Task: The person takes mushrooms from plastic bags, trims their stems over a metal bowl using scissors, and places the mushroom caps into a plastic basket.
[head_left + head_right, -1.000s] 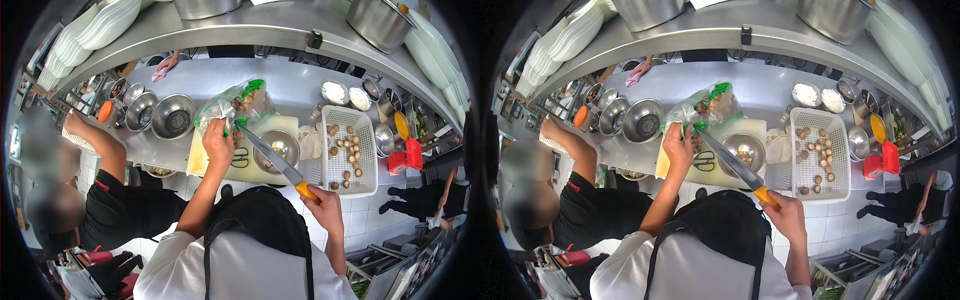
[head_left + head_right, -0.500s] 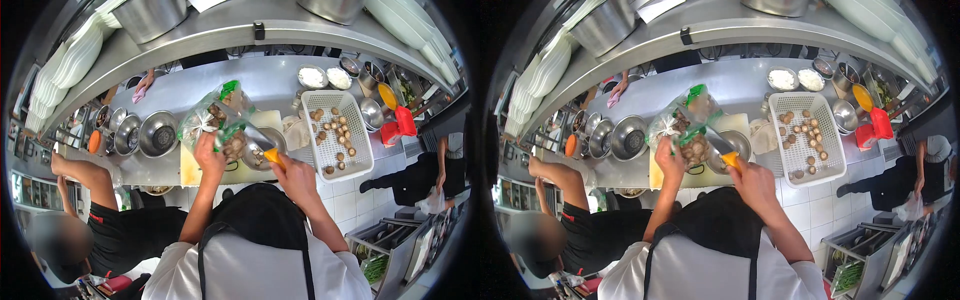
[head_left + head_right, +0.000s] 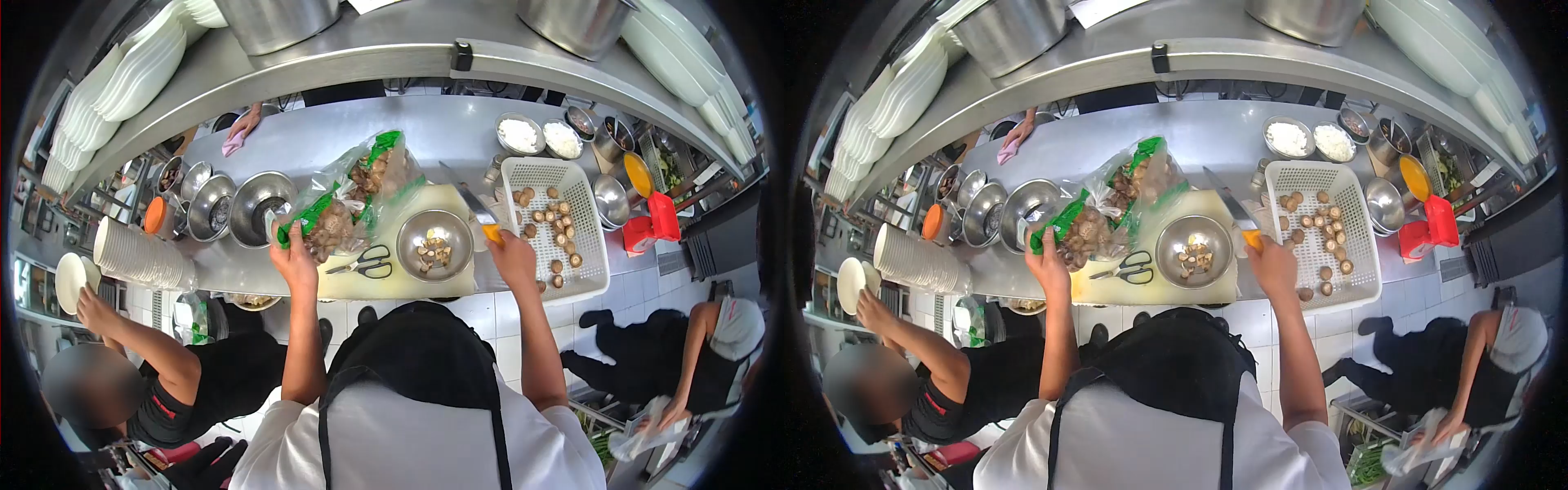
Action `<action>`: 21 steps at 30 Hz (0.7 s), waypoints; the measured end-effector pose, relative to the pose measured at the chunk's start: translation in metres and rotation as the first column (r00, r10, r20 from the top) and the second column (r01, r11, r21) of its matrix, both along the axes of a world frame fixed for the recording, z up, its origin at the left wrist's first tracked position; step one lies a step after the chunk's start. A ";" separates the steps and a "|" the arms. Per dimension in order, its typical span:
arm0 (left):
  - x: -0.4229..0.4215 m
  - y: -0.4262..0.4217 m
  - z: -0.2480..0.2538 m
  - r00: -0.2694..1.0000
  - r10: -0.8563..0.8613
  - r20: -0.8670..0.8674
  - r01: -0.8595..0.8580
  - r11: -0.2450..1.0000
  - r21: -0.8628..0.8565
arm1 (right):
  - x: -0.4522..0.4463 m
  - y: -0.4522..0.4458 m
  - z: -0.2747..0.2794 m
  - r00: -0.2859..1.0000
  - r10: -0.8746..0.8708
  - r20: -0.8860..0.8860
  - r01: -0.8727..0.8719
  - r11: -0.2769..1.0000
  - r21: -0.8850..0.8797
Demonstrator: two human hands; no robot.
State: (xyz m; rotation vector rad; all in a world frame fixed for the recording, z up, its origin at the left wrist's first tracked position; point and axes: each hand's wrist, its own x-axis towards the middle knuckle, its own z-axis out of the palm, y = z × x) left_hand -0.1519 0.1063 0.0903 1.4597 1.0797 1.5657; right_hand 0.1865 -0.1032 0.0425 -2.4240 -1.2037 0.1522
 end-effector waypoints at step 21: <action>-0.001 -0.031 -0.006 0.972 -0.142 0.188 0.170 0.975 -0.146 | -0.059 0.045 0.044 0.954 0.270 -0.133 -0.172 0.852 0.495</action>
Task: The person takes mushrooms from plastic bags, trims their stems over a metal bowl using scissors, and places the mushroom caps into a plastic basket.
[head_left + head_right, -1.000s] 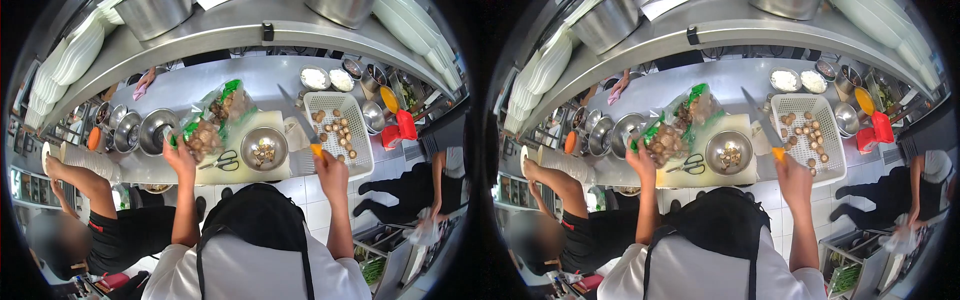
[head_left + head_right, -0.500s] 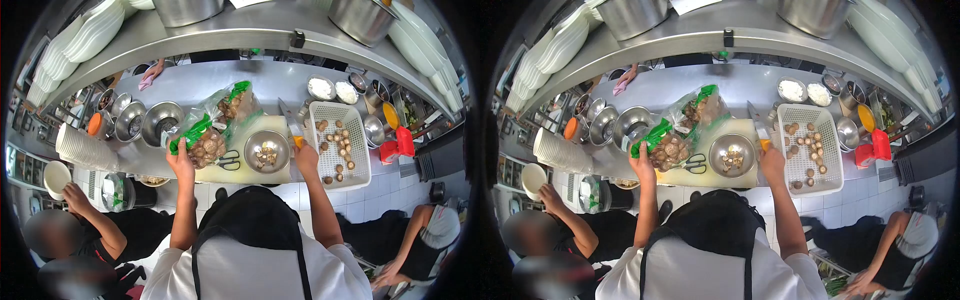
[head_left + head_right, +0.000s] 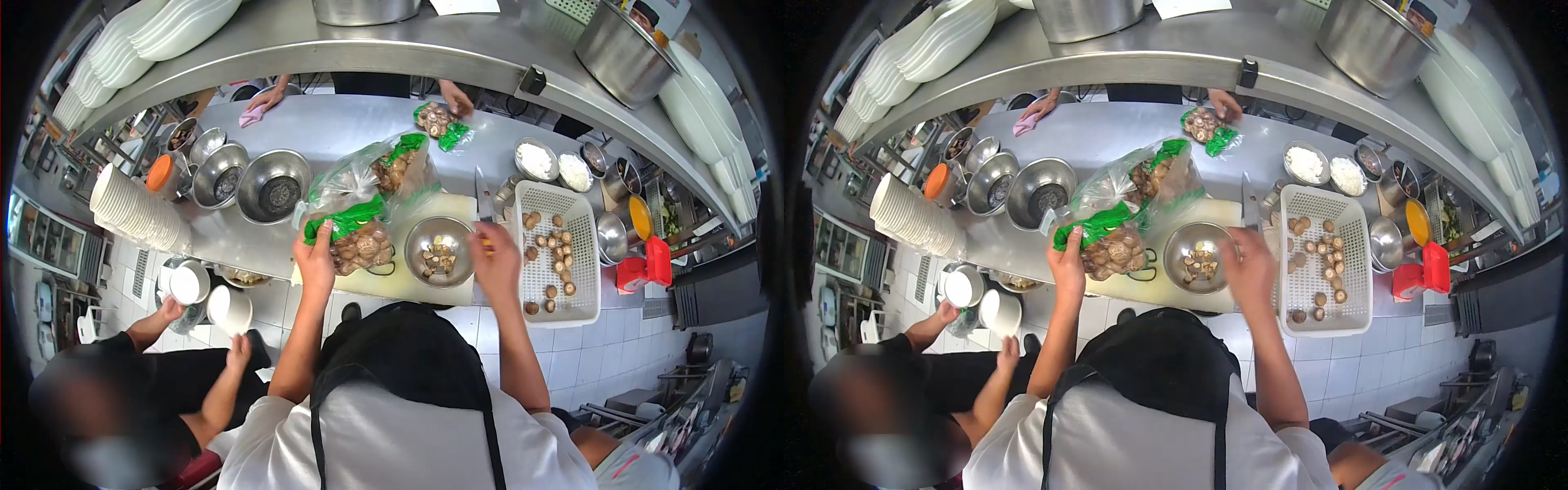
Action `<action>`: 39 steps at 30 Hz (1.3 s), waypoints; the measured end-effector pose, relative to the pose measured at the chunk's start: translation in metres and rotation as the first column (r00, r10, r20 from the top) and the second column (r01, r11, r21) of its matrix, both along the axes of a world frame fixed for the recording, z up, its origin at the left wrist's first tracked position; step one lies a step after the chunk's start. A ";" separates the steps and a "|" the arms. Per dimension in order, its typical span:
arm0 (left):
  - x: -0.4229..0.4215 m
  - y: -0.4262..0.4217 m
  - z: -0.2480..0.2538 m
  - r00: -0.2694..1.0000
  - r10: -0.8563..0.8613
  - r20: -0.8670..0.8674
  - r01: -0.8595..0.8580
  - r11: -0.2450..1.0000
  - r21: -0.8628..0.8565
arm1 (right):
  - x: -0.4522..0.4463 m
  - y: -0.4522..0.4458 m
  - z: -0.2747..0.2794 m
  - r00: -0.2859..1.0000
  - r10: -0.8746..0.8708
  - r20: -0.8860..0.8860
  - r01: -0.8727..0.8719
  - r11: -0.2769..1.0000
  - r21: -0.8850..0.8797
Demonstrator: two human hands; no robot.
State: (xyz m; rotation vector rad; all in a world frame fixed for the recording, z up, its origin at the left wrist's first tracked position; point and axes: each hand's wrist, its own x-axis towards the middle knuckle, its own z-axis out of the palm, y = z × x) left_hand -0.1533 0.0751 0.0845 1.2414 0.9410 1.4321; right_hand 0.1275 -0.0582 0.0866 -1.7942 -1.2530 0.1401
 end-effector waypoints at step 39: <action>0.024 0.017 -0.008 0.971 0.019 0.239 0.062 0.943 -0.328 | -0.118 0.019 0.029 0.864 0.497 0.076 -0.503 0.858 0.104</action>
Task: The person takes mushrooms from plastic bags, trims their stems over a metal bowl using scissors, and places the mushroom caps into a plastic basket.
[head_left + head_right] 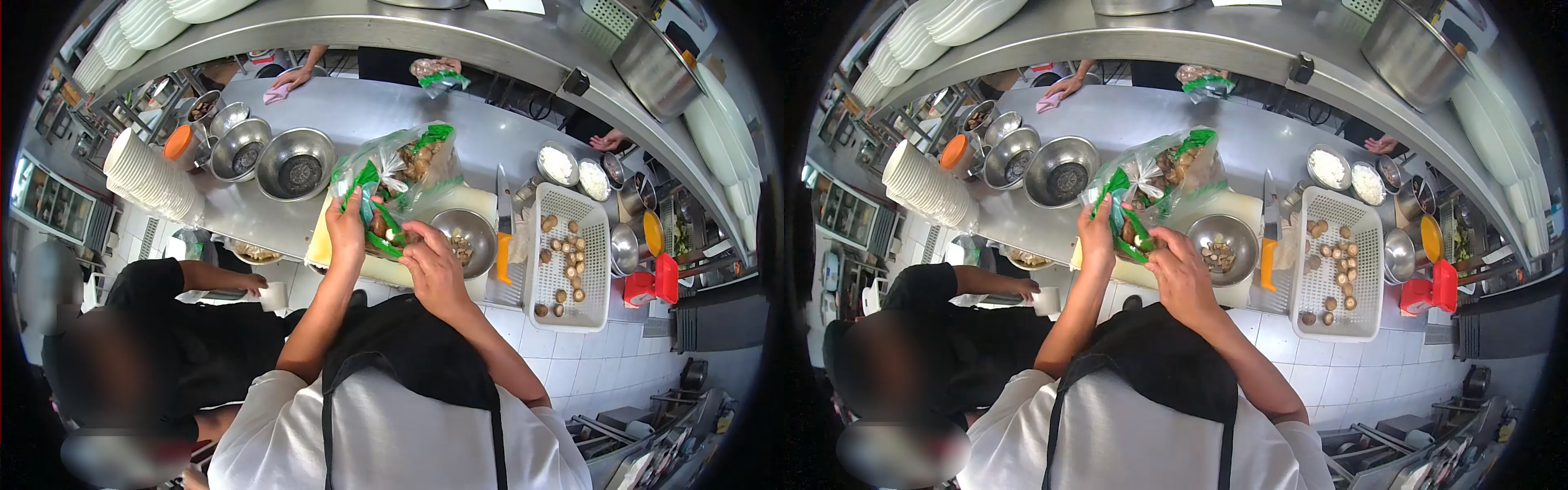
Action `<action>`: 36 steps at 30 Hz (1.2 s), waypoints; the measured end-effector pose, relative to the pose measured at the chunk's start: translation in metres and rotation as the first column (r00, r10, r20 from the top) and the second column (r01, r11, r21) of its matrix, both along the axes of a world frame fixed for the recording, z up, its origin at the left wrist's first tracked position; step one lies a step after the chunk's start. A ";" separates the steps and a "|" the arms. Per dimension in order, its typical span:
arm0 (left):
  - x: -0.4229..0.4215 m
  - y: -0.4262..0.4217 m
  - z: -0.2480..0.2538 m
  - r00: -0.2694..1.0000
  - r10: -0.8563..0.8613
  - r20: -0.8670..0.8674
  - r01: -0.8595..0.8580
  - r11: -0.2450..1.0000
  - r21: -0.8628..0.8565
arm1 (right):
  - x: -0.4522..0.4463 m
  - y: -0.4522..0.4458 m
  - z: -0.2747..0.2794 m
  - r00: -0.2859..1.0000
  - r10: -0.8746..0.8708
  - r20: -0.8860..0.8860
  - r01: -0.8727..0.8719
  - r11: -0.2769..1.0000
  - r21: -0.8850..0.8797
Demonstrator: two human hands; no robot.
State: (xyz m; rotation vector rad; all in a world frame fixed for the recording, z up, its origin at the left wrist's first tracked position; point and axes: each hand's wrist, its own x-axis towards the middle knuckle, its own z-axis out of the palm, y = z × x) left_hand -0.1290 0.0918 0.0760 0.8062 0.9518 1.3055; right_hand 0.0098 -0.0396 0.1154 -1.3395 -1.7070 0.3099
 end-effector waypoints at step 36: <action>0.063 0.047 -0.019 0.687 0.042 -0.725 0.126 0.977 0.175 | 0.149 0.005 -0.105 0.754 -0.512 0.412 0.629 0.743 -0.228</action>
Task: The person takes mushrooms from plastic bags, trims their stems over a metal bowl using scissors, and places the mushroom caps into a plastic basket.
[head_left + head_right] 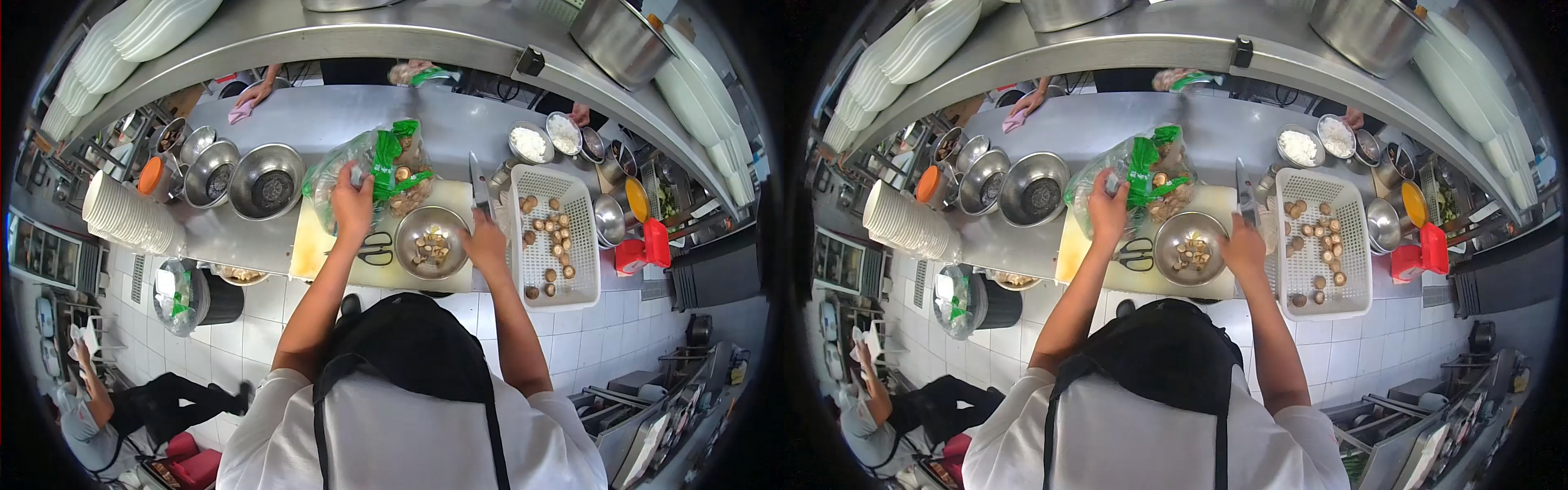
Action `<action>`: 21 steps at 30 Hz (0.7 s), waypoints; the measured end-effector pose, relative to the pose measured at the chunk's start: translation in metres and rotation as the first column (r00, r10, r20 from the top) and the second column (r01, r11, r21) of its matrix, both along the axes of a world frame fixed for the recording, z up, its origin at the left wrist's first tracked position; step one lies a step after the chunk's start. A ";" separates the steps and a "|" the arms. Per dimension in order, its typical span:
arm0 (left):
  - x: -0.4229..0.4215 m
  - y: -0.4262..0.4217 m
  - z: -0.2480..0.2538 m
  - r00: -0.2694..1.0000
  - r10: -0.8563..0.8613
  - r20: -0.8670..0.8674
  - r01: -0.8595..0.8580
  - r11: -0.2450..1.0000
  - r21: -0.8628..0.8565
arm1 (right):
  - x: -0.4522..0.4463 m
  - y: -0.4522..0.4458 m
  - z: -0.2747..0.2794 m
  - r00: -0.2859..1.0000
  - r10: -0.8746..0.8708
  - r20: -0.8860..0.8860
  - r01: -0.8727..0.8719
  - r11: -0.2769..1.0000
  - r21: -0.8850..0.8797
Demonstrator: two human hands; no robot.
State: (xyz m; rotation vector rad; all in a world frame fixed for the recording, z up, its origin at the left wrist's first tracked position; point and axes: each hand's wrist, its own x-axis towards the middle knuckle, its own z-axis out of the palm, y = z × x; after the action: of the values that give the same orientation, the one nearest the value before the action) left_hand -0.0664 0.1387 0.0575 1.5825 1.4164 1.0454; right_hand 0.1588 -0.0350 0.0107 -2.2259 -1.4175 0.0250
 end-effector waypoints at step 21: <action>0.029 0.020 -0.009 0.560 -0.365 -0.743 0.828 0.278 0.487 | -0.026 -0.061 -0.016 0.713 -0.279 -0.643 0.251 0.958 -0.137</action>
State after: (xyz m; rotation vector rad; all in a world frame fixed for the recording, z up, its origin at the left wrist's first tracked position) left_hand -0.0376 0.1585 0.0486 2.9774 0.2679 0.7887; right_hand 0.1324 -0.0965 -0.0050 -2.1076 -0.7017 0.6829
